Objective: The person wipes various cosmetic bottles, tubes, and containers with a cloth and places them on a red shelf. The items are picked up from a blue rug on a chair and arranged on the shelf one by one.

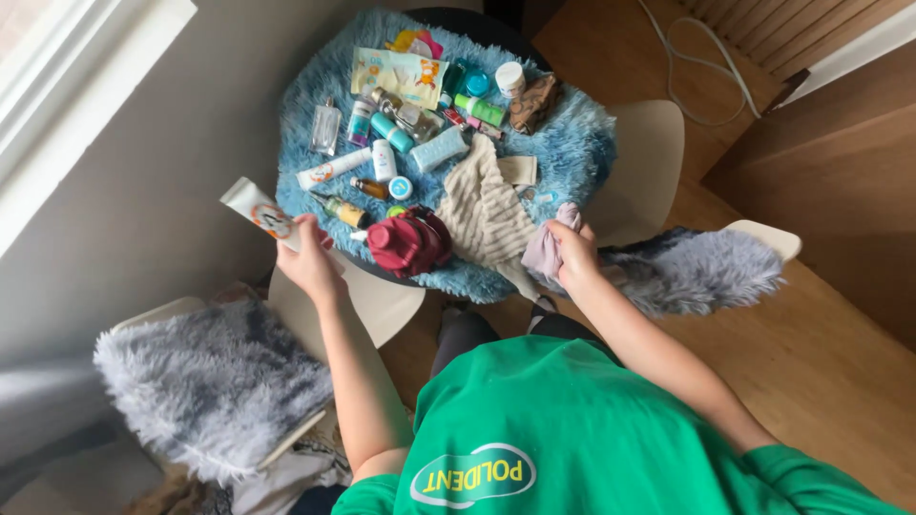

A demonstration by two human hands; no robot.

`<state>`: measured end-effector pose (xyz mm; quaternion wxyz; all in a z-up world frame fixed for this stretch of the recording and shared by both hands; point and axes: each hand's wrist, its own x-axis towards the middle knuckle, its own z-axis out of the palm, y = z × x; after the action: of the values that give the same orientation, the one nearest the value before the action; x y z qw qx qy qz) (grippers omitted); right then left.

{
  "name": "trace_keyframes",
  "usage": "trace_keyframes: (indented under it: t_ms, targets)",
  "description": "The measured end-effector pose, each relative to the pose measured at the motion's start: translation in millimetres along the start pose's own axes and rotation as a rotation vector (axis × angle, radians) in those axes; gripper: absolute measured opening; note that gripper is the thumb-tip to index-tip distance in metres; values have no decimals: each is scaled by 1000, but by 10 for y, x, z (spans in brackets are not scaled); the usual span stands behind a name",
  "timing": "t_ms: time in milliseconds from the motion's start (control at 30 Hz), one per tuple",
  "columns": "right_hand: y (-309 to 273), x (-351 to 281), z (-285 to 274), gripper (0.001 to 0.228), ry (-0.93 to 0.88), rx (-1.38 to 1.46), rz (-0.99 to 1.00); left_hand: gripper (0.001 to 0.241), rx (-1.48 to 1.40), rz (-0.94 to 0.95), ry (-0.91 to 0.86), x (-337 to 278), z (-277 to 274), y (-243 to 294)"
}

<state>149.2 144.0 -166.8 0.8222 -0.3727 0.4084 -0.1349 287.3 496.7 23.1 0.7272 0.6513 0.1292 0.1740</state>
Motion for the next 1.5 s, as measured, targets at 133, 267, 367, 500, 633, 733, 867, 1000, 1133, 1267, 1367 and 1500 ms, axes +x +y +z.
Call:
trace_keyframes:
  t_ms: [133, 267, 367, 500, 633, 733, 867, 1000, 1133, 1267, 1367, 1500]
  targets:
    - [497, -236, 94, 35, -41, 26, 44, 18, 48, -50, 69, 723, -342, -1240]
    - [1510, -125, -225, 29, 153, 56, 285, 32, 321, -83, 180, 1130, -605, -1883]
    - [2249, -159, -517, 17, 275, 84, 416, 37, 213, -257, 242, 1299, -819, -2213]
    - [2634, -166, -453, 12, 163, 220, 552, 46, 142, -554, 186, 1490, -960, -2573]
    - [2915, 97, -304, 9, 49, 318, 542, 55, -108, -607, 65, 1394, -893, -2617]
    - [3102, 313, -338, 8, 26, 329, 522, 60, -199, -631, -56, 1329, -751, -2597]
    - [2796, 69, -149, 8, -24, 253, 461, 58, -258, -606, -123, 1352, -713, -2577]
    - [2445, -115, 68, 9, -91, 165, 391, 58, -338, -623, -193, 1354, -705, -2485]
    - [2971, 306, -176, 18, 72, 289, 414, 57, -340, -629, -202, 1343, -683, -2422]
    - [2937, 278, -160, 25, 148, 253, 372, 56, -333, -630, -184, 1329, -696, -2436]
    - [2937, 304, -124, 19, 186, 224, 384, 56, -345, -615, -195, 1342, -683, -2414]
    - [3126, 469, -275, 11, 192, 232, 407, 55, -343, -608, -202, 1329, -651, -2377]
